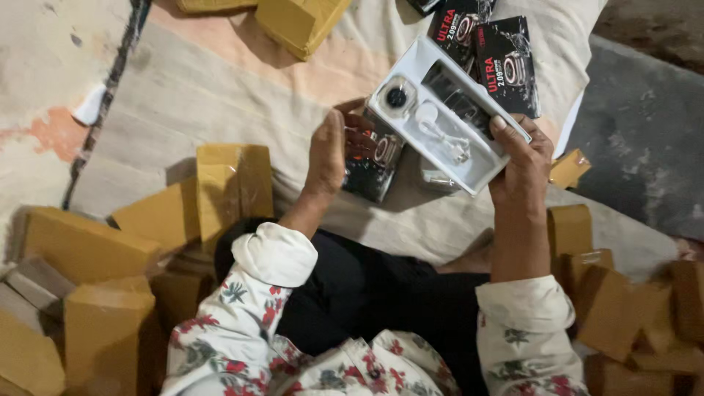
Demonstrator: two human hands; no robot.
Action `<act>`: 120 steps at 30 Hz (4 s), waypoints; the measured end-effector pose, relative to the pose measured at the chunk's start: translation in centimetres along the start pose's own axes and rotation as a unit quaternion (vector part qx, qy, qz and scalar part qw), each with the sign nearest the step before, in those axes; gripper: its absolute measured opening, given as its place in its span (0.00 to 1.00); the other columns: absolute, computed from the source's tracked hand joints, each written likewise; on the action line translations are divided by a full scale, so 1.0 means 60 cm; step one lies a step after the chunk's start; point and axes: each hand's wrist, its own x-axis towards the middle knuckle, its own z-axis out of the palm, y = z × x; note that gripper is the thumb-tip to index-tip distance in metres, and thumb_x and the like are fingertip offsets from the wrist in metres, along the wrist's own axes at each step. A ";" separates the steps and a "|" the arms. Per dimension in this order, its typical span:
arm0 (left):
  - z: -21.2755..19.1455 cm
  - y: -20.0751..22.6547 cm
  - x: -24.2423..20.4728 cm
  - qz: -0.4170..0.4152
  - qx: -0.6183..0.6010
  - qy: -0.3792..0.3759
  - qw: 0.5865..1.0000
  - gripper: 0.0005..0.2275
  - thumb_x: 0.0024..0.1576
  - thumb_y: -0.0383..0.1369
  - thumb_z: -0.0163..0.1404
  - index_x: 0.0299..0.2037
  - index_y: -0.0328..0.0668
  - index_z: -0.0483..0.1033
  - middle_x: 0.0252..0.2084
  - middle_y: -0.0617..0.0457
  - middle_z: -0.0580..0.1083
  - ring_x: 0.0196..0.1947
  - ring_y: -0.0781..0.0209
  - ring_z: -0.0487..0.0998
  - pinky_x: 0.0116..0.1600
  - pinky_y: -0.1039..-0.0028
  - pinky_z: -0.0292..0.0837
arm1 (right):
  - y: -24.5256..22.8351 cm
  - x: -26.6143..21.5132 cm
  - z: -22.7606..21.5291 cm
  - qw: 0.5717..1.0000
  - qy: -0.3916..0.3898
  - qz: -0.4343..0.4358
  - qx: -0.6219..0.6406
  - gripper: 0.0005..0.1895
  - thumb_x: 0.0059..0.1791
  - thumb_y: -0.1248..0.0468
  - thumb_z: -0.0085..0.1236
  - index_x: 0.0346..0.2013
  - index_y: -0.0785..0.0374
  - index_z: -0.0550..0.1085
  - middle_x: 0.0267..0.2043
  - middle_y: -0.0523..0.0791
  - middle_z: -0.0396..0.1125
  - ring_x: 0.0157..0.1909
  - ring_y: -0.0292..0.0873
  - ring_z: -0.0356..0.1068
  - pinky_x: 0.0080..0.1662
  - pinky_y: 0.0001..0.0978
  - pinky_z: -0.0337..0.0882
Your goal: The person sits on the floor and packs smartwatches into cardboard boxes. They place the watch, strap, and charger into a white tray, close the product box, insert it into a larger shipping box, and seal the box with tape.
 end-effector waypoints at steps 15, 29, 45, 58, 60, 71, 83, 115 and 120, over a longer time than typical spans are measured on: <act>-0.028 -0.088 0.076 0.016 -0.005 0.080 0.997 0.16 0.69 0.45 0.45 0.38 0.40 0.73 0.32 0.63 0.66 0.34 0.73 0.63 0.40 0.79 0.61 | 0.062 0.020 0.019 0.996 -0.050 0.076 -0.017 0.08 0.64 0.64 0.52 0.50 0.69 0.70 0.48 0.47 0.72 0.49 0.41 0.74 0.52 0.34 0.76; -0.022 -0.044 0.086 0.019 -0.032 0.007 0.999 0.16 0.70 0.44 0.45 0.44 0.38 0.75 0.34 0.62 0.69 0.35 0.75 0.65 0.42 0.81 0.64 | 0.063 0.010 0.012 0.996 -0.008 0.008 -0.089 0.10 0.63 0.67 0.52 0.55 0.73 0.72 0.46 0.52 0.73 0.46 0.43 0.77 0.50 0.38 0.79; -0.063 -0.030 0.099 -0.081 -0.121 -0.121 0.982 0.39 0.61 0.65 0.37 0.67 0.37 0.69 0.42 0.48 0.79 0.39 0.61 0.81 0.45 0.70 0.81 | 0.111 -0.037 0.063 0.958 -0.097 0.234 -0.134 0.15 0.51 0.64 0.65 0.49 0.70 0.77 0.42 0.45 0.75 0.41 0.38 0.73 0.45 0.32 0.72; -0.002 -0.083 0.047 -0.053 -0.016 -0.020 0.998 0.30 0.67 0.55 0.43 0.61 0.30 0.72 0.52 0.45 0.79 0.51 0.62 0.77 0.57 0.71 0.74 | 0.157 -0.037 0.079 0.992 0.019 0.080 0.093 0.18 0.56 0.58 0.60 0.57 0.64 0.72 0.52 0.45 0.73 0.51 0.41 0.73 0.53 0.37 0.74; -0.024 -0.080 0.059 -0.075 -0.052 -0.028 0.995 0.29 0.65 0.55 0.43 0.59 0.33 0.73 0.49 0.47 0.80 0.48 0.62 0.80 0.53 0.72 0.77 | 0.140 -0.029 0.083 0.990 0.018 0.058 0.126 0.21 0.61 0.53 0.54 0.60 0.66 0.72 0.50 0.47 0.73 0.48 0.41 0.73 0.48 0.34 0.73; -0.082 -0.067 0.088 -0.047 -0.132 -0.001 0.990 0.22 0.71 0.48 0.42 0.53 0.33 0.76 0.49 0.51 0.77 0.50 0.64 0.76 0.60 0.72 0.72 | 0.122 -0.023 0.068 0.994 0.053 0.022 0.098 0.14 0.62 0.62 0.46 0.59 0.67 0.71 0.52 0.48 0.74 0.49 0.43 0.76 0.49 0.40 0.79; -0.076 -0.059 0.088 -0.038 -0.102 -0.020 0.994 0.22 0.70 0.50 0.43 0.52 0.35 0.76 0.44 0.53 0.78 0.45 0.66 0.77 0.54 0.74 0.75 | 0.133 -0.020 0.061 0.996 0.074 -0.018 -0.047 0.14 0.62 0.61 0.48 0.57 0.68 0.71 0.47 0.46 0.73 0.43 0.37 0.74 0.45 0.33 0.78; -0.026 -0.053 0.043 0.014 0.000 -0.060 0.998 0.21 0.71 0.48 0.43 0.56 0.35 0.73 0.39 0.54 0.78 0.37 0.72 0.77 0.43 0.81 0.74 | 0.079 0.002 0.060 0.882 0.068 -0.094 -0.458 0.20 0.53 0.59 0.72 0.47 0.70 0.74 0.37 0.49 0.76 0.37 0.35 0.77 0.40 0.26 0.80; -0.031 -0.053 0.051 0.007 -0.014 -0.053 0.998 0.23 0.71 0.50 0.43 0.55 0.34 0.75 0.38 0.53 0.79 0.35 0.71 0.78 0.43 0.80 0.75 | 0.079 0.008 0.050 0.949 0.048 -0.065 -0.304 0.16 0.52 0.63 0.73 0.44 0.71 0.74 0.36 0.48 0.74 0.36 0.36 0.71 0.39 0.26 0.73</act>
